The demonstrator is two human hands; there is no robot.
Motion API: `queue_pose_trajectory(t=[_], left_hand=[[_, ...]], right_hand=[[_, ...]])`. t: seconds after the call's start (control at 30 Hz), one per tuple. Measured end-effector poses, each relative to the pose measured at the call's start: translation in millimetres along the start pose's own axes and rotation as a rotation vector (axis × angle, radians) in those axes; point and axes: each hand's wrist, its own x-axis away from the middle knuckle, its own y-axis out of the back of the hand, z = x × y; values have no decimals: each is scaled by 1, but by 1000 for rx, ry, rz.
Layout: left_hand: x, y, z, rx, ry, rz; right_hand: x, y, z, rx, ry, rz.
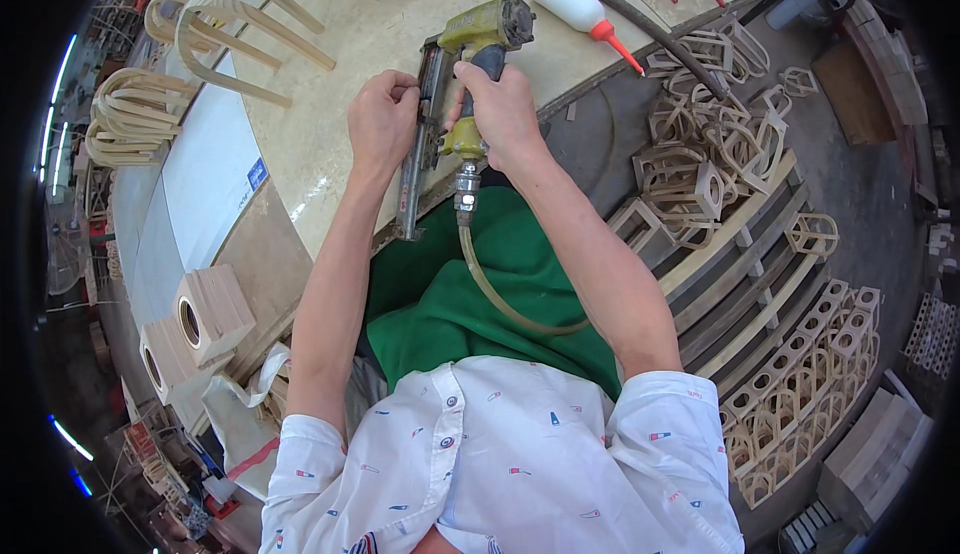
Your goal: The person assembles wooden furniture components by applying glue to joints and securing them with a pneumatic nail gun. They handle small wooden blocks, curved wooden pieces, and a wooden frame, repeatedly gluing and nailing parts together on a workbench.
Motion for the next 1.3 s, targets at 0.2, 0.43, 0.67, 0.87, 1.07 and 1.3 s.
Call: queue_pose_trajectory(t=[0.2,0.43,0.67,0.87,1.07,1.3], left_hand=[[-5,5,0,-64,-32,74],[-8,10,1,-69,-26,146],[-8,14,4,76,96,224],[5,25,-4,137,111,253],[62,58,0,182,-183,248],[108,57,13,186,-274,197]], right_hand=[[-1,-2,1,-15,9,-13],[0,-4,1,-30,3,-19],[-1,-3,1,-26,3,-22],[-2,-2,0,13,-5,-26],[-3,6,2,23,-24,-16],[-9,9,1,41,-58,21]])
